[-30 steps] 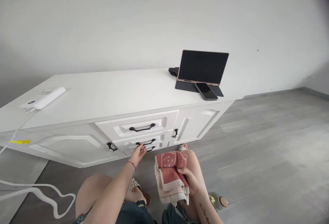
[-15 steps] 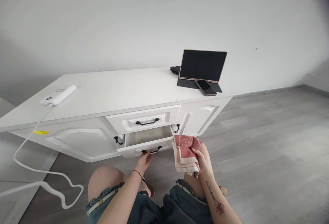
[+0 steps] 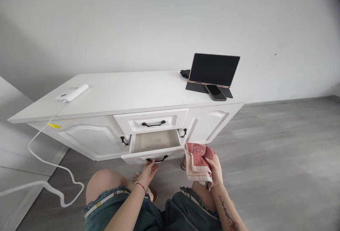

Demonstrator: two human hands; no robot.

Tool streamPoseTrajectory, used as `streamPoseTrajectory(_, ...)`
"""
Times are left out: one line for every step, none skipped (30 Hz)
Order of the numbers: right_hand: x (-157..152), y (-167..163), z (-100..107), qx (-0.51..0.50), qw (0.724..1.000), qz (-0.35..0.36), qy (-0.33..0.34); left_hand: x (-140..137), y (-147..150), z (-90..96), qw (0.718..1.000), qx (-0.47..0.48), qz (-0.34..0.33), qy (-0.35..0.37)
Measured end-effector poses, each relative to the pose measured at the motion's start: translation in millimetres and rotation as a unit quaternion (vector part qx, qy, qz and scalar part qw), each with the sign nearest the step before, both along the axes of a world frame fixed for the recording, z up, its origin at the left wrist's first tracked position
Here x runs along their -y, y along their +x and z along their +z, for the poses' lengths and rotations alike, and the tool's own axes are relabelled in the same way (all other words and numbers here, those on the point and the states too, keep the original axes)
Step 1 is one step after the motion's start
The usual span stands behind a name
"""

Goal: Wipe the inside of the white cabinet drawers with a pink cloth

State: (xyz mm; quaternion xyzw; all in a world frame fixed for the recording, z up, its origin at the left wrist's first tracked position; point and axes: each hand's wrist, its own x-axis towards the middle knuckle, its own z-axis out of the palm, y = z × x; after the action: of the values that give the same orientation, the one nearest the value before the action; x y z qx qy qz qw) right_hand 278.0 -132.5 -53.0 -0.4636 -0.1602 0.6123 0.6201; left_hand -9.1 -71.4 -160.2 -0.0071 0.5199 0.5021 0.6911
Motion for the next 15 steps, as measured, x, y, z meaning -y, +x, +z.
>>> streamPoseTrajectory(0.6, 0.7, -2.3, -0.003, 1.0, -0.007, -0.009, 2.8, -0.4, -1.0, 1.0, -0.004, 0.002, 0.001)
streamPoseTrajectory(1.0, 1.3, -4.4, -0.004, 1.0, -0.014, -0.014, 5.8, -1.0, -1.9, 1.0, -0.006, 0.003, 0.003)
streamPoseTrajectory(1.2, 1.9, -6.1, -0.002, 1.0, -0.019, -0.015, 8.9, -1.6, -2.8, 1.0, -0.006, 0.003, 0.005)
streamPoseTrajectory(1.2, 2.5, -7.3, 0.001, 1.0, -0.023, -0.011, 12.1, -2.3, -3.7, 1.0, -0.006, 0.003, 0.005)
streamPoseTrajectory(1.1, 3.1, -8.0, 0.003, 1.0, -0.022, -0.008, 15.4, -3.1, -4.6, 1.0, -0.006, 0.001, 0.006)
streamPoseTrajectory(0.9, 3.5, -8.1, 0.003, 1.0, -0.012, -0.008, 18.7, -3.8, -5.5, 1.0, -0.005, -0.002, 0.005)
streamPoseTrajectory(0.6, 4.0, -7.6, -0.001, 1.0, 0.007, -0.015, 22.2, -4.5, -6.4, 1.0, -0.004, -0.004, 0.002)
streamPoseTrajectory(0.3, 4.3, -6.6, -0.011, 0.999, 0.032, -0.027, 25.6, -5.1, -7.2, 1.0, -0.003, -0.007, 0.0)
streamPoseTrajectory(0.1, 4.6, -5.2, -0.025, 0.997, 0.058, -0.043, 29.1, -5.6, -8.0, 1.0, -0.003, -0.01, -0.004)
streamPoseTrajectory(0.0, 5.0, -3.5, -0.041, 0.994, 0.078, -0.059, 32.7, -5.7, -8.7, 1.0, -0.004, -0.012, -0.008)
streamPoseTrajectory(-0.1, 5.3, -1.8, -0.059, 0.991, 0.09, -0.076, 36.3, -5.7, -9.2, 1.0, -0.005, -0.013, -0.012)
streamPoseTrajectory(-0.1, 5.7, -0.1, -0.075, 0.988, 0.096, -0.093, 40.0, -5.4, -9.6, 1.0, -0.007, -0.013, -0.015)
streamPoseTrajectory(0.0, 6.1, 1.3, -0.088, 0.985, 0.098, -0.108, 43.7, -4.9, -9.9, 1.0, -0.01, -0.011, -0.018)
streamPoseTrajectory(0.2, 6.4, 2.3, -0.098, 0.983, 0.097, -0.118, 47.5, -4.4, -10.1, 1.0, -0.012, -0.008, -0.02)
streamPoseTrajectory(0.3, 6.7, 2.7, -0.104, 0.982, 0.094, -0.124, 51.2, -3.8, -10.2, 1.0, -0.014, -0.004, -0.021)
